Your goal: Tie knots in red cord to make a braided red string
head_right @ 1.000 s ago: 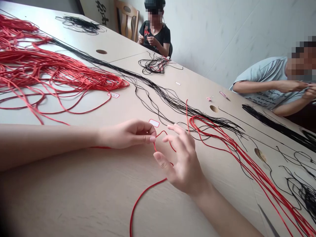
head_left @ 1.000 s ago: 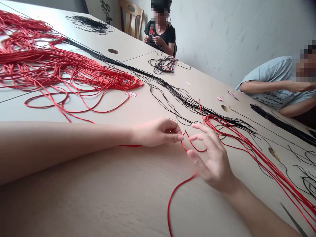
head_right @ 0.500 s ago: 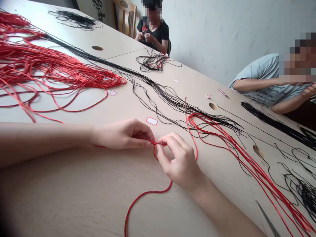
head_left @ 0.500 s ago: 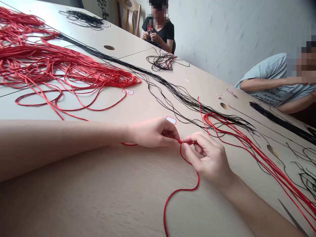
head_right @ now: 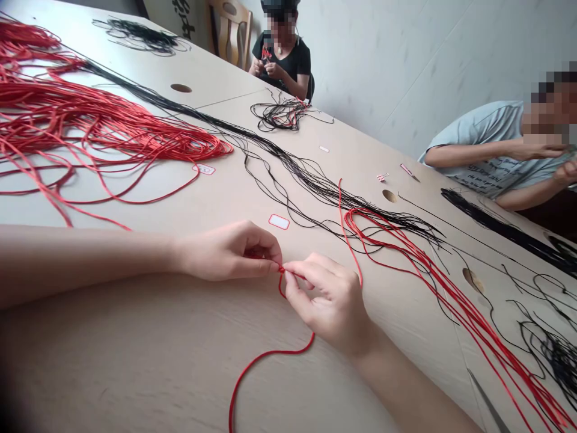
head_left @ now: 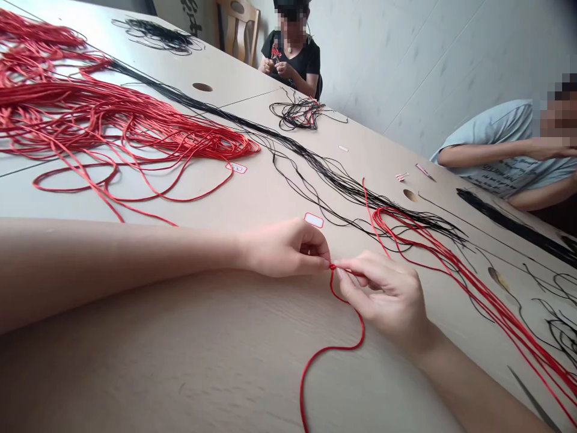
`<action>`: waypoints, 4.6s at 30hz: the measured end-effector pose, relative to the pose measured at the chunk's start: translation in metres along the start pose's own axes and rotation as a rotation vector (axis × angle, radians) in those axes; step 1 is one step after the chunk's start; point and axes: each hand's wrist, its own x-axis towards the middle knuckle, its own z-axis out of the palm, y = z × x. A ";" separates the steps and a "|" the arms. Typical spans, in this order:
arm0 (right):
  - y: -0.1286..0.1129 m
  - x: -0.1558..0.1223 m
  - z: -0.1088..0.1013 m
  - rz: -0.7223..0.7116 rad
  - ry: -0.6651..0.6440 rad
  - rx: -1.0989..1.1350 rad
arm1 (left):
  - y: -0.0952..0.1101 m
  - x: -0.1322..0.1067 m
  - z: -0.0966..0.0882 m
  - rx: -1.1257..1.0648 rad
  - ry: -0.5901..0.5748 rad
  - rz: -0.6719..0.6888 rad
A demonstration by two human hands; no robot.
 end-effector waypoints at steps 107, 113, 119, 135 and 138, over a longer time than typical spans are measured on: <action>-0.001 0.002 0.008 -0.211 -0.100 -0.625 | -0.006 0.005 -0.012 -0.438 -0.240 -0.065; -0.002 0.000 0.008 -0.196 -0.064 -0.552 | -0.004 0.004 -0.011 -0.390 -0.220 -0.072; -0.010 0.001 0.003 0.105 -0.042 0.014 | -0.003 0.001 -0.009 -0.226 -0.127 -0.041; -0.013 0.008 0.002 0.684 -0.266 0.552 | -0.006 0.003 -0.001 -0.134 -0.092 0.062; -0.013 0.011 0.000 0.678 -0.238 0.499 | -0.007 0.003 0.000 -0.130 -0.098 0.096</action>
